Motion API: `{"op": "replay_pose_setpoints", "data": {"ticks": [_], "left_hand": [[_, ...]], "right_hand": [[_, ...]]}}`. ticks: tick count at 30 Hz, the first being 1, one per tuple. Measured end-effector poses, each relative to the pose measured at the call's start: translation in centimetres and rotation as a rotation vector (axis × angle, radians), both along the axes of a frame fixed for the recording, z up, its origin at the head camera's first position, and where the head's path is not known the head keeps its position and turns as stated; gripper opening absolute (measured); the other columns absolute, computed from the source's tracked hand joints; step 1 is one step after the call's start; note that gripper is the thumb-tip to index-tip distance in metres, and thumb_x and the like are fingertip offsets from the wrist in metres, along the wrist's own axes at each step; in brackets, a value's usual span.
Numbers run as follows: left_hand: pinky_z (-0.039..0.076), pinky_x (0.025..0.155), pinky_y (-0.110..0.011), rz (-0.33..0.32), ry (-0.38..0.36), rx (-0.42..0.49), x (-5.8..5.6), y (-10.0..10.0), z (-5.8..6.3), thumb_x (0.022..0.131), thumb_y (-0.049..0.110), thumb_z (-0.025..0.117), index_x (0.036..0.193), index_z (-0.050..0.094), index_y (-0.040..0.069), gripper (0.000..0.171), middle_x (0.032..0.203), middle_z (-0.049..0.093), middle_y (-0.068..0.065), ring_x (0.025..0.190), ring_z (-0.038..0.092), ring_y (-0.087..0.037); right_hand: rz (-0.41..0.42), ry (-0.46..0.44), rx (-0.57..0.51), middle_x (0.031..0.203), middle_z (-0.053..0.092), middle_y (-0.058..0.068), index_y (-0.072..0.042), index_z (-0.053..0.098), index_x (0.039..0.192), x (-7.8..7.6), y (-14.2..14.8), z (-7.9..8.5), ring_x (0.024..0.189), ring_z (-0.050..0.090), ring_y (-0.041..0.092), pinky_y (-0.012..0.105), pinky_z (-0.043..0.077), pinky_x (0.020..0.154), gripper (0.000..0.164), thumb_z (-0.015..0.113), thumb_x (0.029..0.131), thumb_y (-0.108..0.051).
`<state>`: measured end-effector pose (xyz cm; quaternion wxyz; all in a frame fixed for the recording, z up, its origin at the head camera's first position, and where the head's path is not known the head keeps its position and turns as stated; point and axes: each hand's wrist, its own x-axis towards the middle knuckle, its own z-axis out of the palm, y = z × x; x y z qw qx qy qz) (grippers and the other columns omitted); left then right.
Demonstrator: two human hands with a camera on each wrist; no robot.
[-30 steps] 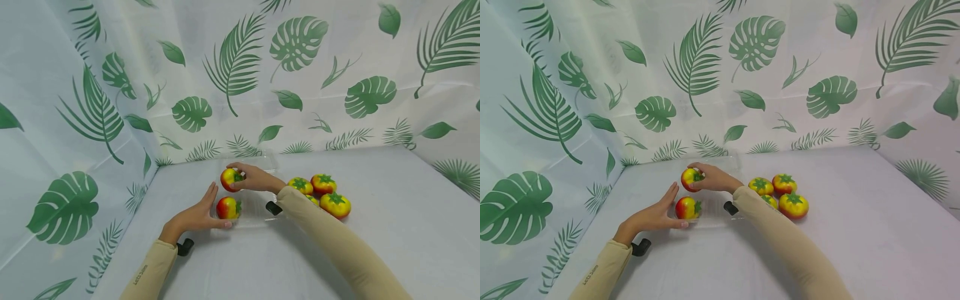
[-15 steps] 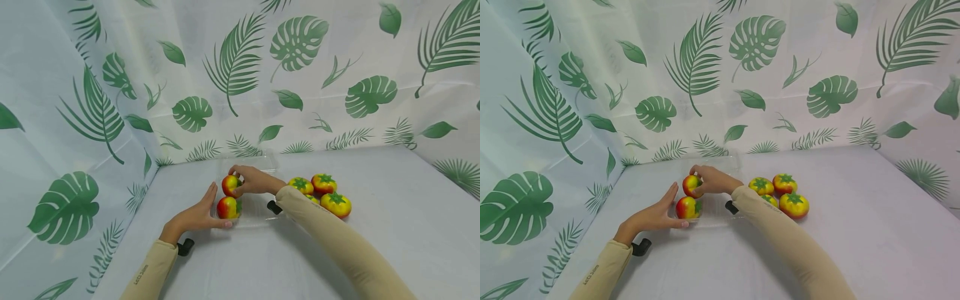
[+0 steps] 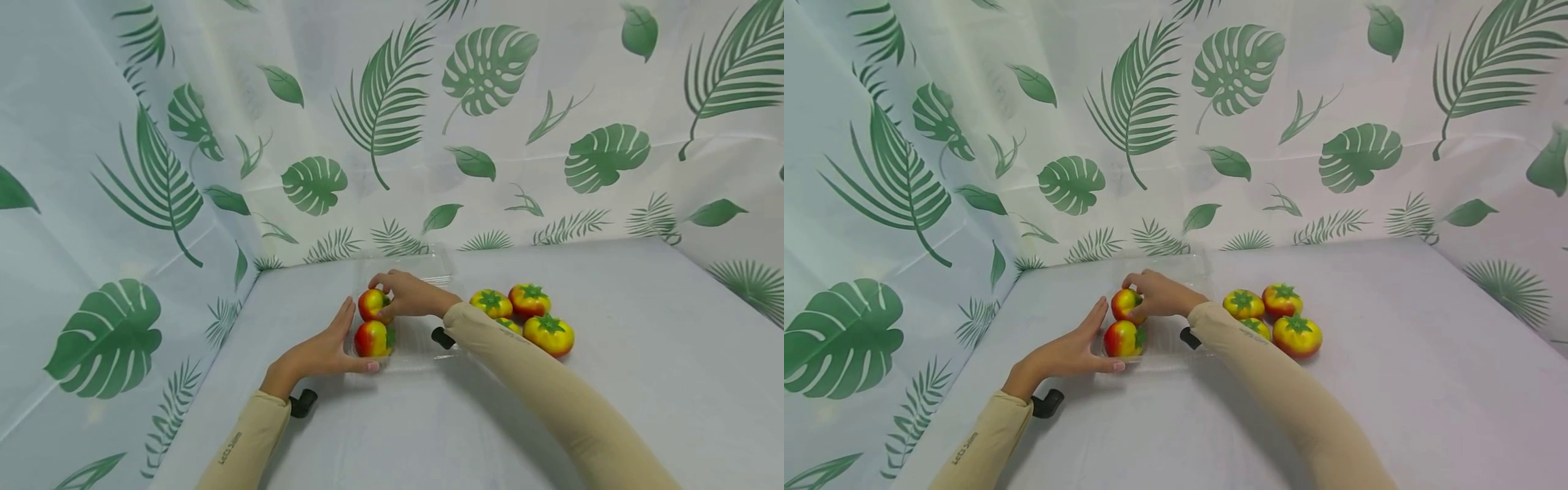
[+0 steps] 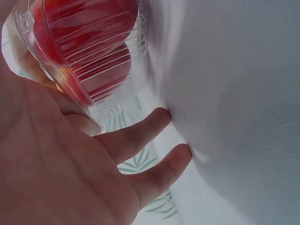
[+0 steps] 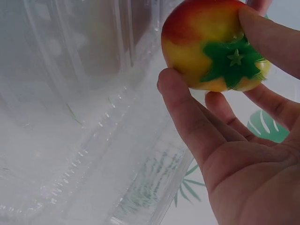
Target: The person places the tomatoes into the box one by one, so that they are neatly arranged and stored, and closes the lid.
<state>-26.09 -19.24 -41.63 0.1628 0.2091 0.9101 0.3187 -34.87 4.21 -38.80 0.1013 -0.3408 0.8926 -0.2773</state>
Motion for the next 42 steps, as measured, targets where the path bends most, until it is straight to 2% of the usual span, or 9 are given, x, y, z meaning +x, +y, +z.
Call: {"op": "replay_pose_setpoints", "data": {"ticks": [14,24,35,42], "left_hand": [[0.027,0.124,-0.060,0.005,-0.001,0.012,0.1,0.1,0.1,0.088,0.061,0.081,0.171,-0.006,0.006,0.133,0.179,-0.014,-0.009,0.164,0.008,-0.034],[0.028,0.123,-0.061,0.005,0.002,0.010,0.2,0.2,-0.1,0.087,0.063,0.081,0.172,-0.005,0.006,0.133,0.179,-0.014,-0.009,0.164,0.009,-0.035],[0.026,0.124,-0.062,0.010,0.005,-0.001,0.1,0.2,-0.1,0.087,0.062,0.081,0.171,-0.005,0.006,0.133,0.179,-0.013,-0.010,0.164,0.007,-0.036],[0.023,0.125,-0.061,0.011,0.000,0.002,0.0,0.2,-0.2,0.086,0.064,0.081,0.171,-0.005,0.005,0.135,0.179,-0.014,-0.010,0.164,0.005,-0.035]], "right_hand": [[0.005,0.021,-0.015,0.124,0.068,0.012,-0.007,0.065,0.135,0.1,-0.2,-0.2,0.110,0.063,0.026,0.035,0.059,0.096,0.047,0.086,0.094,-0.020],[-0.019,-0.024,-0.019,0.127,0.069,0.016,-0.005,0.062,0.138,0.6,0.0,0.1,0.105,0.067,0.025,0.037,0.060,0.096,0.051,0.084,0.095,-0.020],[-0.009,-0.013,-0.057,0.132,0.068,0.022,-0.002,0.061,0.140,0.5,1.3,0.4,0.109,0.072,0.030,0.038,0.061,0.094,0.051,0.082,0.098,-0.022],[-0.037,-0.020,-0.096,0.135,0.066,0.024,-0.004,0.060,0.143,1.2,2.9,1.4,0.114,0.072,0.033,0.041,0.061,0.094,0.050,0.078,0.100,-0.022]]}}
